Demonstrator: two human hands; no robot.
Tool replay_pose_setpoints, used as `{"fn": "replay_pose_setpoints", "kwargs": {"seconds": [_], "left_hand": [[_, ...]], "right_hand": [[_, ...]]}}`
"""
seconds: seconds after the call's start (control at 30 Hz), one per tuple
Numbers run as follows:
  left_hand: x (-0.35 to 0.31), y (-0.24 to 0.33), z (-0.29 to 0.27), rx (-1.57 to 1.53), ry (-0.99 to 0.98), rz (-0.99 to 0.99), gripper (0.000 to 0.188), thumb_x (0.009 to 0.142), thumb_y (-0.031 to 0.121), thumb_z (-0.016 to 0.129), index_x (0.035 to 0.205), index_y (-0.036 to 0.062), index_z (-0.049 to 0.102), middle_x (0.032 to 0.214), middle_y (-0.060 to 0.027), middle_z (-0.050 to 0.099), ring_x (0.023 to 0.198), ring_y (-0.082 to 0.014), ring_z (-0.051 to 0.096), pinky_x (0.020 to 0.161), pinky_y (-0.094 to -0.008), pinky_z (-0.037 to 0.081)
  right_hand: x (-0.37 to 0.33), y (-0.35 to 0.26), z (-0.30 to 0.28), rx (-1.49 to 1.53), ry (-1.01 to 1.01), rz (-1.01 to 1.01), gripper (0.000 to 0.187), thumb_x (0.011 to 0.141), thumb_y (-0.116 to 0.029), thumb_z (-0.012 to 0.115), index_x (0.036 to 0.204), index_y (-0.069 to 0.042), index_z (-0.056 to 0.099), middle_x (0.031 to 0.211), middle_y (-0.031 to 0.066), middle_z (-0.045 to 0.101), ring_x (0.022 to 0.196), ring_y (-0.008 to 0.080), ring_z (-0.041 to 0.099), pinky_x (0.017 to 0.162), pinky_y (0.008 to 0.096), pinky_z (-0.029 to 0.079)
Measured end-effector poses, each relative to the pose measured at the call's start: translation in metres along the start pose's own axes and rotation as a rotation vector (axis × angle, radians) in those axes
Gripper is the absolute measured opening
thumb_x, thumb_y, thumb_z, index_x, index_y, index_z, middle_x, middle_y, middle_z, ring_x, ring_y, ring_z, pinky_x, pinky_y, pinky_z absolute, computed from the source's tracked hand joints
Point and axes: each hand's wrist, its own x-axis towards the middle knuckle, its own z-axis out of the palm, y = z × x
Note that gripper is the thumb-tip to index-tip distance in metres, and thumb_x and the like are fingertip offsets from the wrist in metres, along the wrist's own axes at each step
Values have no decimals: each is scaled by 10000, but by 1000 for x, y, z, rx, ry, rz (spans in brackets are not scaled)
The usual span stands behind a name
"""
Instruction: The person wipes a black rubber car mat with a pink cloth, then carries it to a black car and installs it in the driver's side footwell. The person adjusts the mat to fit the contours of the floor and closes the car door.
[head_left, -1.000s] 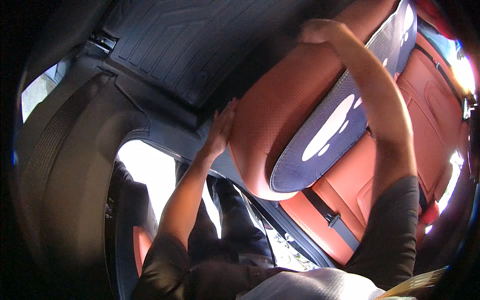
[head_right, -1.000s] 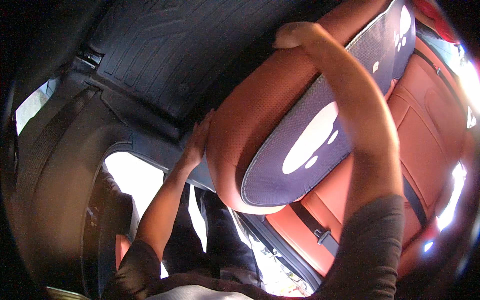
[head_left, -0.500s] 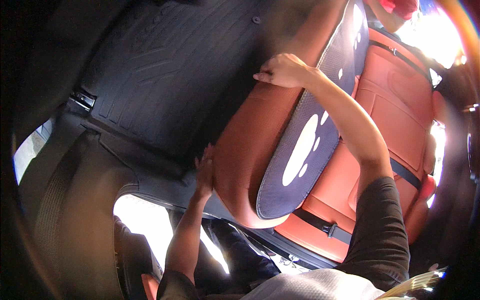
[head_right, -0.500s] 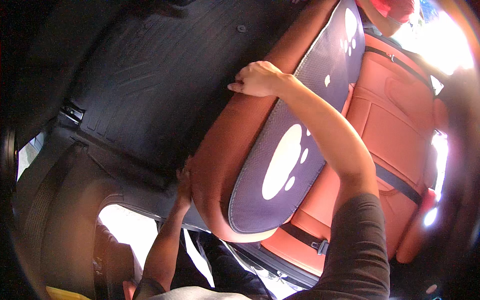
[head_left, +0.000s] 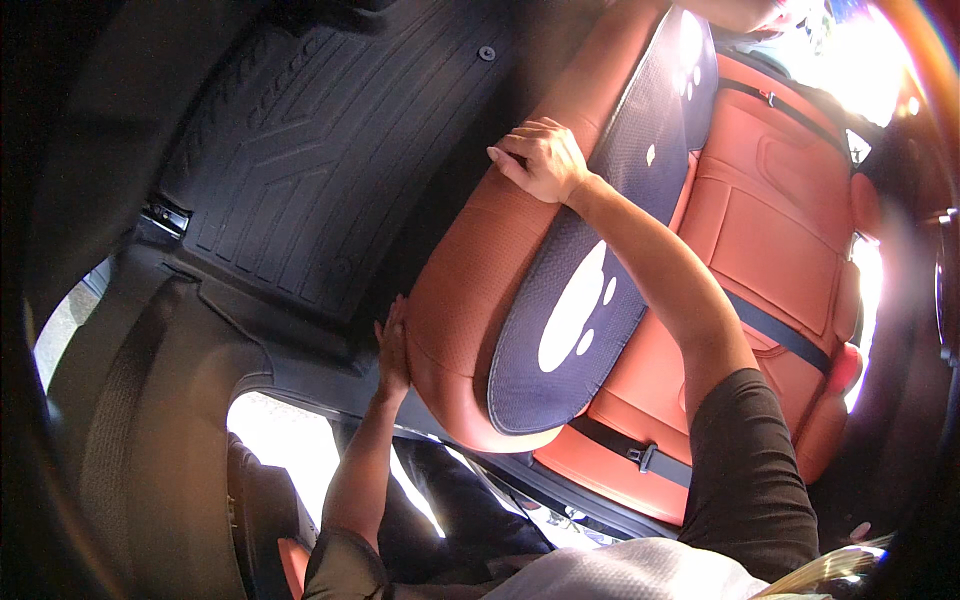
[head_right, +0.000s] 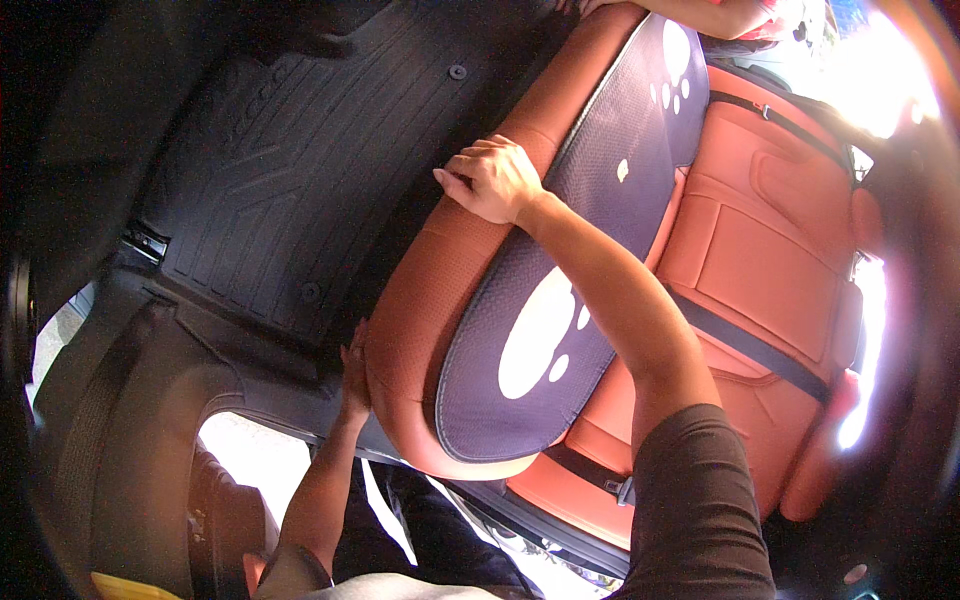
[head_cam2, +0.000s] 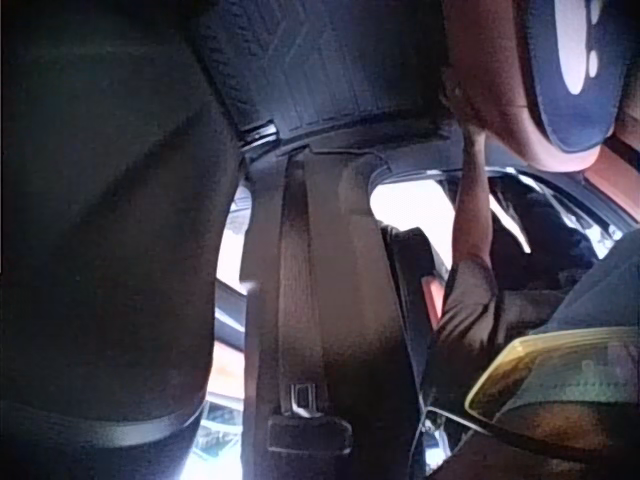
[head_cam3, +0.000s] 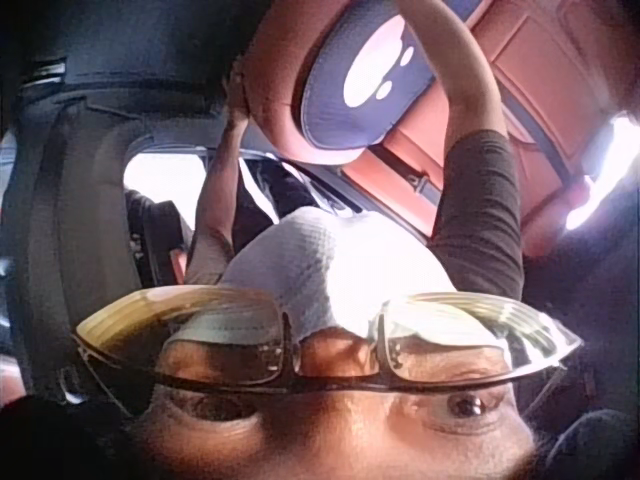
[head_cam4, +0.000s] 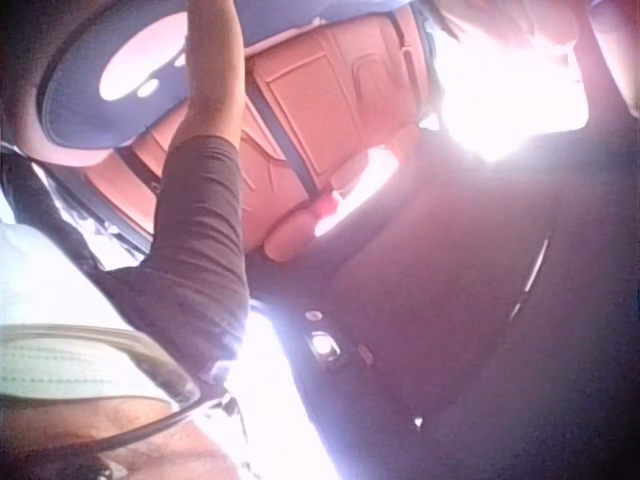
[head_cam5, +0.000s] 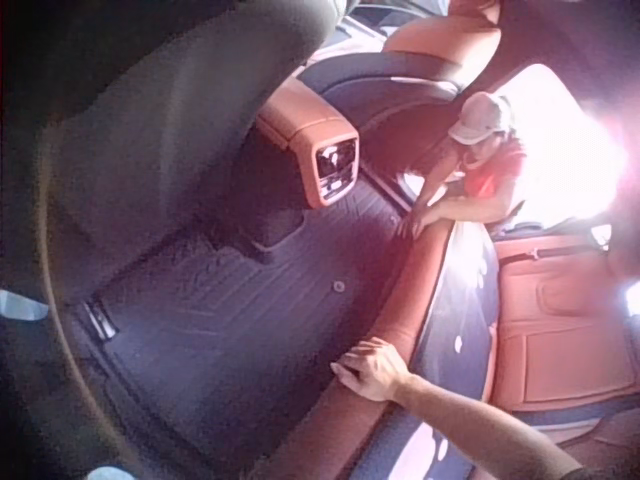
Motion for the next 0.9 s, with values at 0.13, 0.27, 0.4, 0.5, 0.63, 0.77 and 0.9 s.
{"fn": "replay_pose_setpoints", "kwargs": {"seconds": [0.13, 0.27, 0.4, 0.5, 0.63, 0.77, 0.9], "left_hand": [[2, 0, -4, -55, -48, -55, 538, 1016, 340, 348, 1493, 118, 236, 1548, -135, 272, 1452, -299, 215, 1137, -623, 36], [5, -1, -11, -125, -98, -54, 549, 1007, 335, 386, 1496, 131, 243, 1543, -135, 282, 1446, -316, 229, 1132, -632, 46], [4, 1, -9, -493, -42, -167, 510, 1031, 347, 269, 1486, 117, 291, 1539, -126, 295, 1441, -314, 238, 1137, -615, 43], [4, 3, -7, -189, -28, -99, 525, 1043, 360, 170, 1475, 105, 325, 1534, -127, 307, 1438, -312, 244, 1145, -586, 54], [10, -3, -17, -170, 27, 20, 513, 1045, 347, 213, 1470, 88, 335, 1526, -153, 310, 1423, -319, 269, 1149, -556, 86], [10, -9, -38, 106, 91, -91, 490, 1042, 309, 279, 1470, 75, 332, 1517, -171, 313, 1411, -328, 279, 1143, -553, 116], [-2, -13, -45, 377, -236, -198, 570, 1003, 328, 419, 1496, 87, 266, 1520, -181, 287, 1401, -376, 263, 1107, -590, 204]], "right_hand": [[-1, -2, 1, -21, 15, -4, 303, 874, -288, 616, 671, -65, 648, 642, 90, 605, 657, 281, 608, 658, 385, 477], [0, -4, 2, -51, -19, 26, 308, 877, -307, 610, 686, -71, 663, 666, 88, 614, 681, 275, 611, 678, 386, 477], [1, -5, 0, -59, -33, 32, 318, 881, -323, 599, 702, -72, 677, 693, 94, 625, 711, 278, 618, 704, 387, 483], [0, -7, 0, -65, -52, 43, 335, 889, -332, 584, 707, -68, 680, 704, 98, 631, 735, 285, 624, 721, 387, 488], [-2, -7, 1, -84, -62, 58, 334, 893, -332, 577, 710, -71, 679, 713, 96, 637, 745, 285, 628, 726, 391, 489], [-1, -9, 0, -91, -36, 46, 320, 892, -329, 585, 724, -72, 675, 735, 98, 649, 758, 290, 634, 726, 396, 492], [-1, -9, 0, -49, -17, 45, 310, 887, -316, 589, 731, -69, 692, 735, 99, 649, 736, 288, 623, 712, 391, 488]]}}
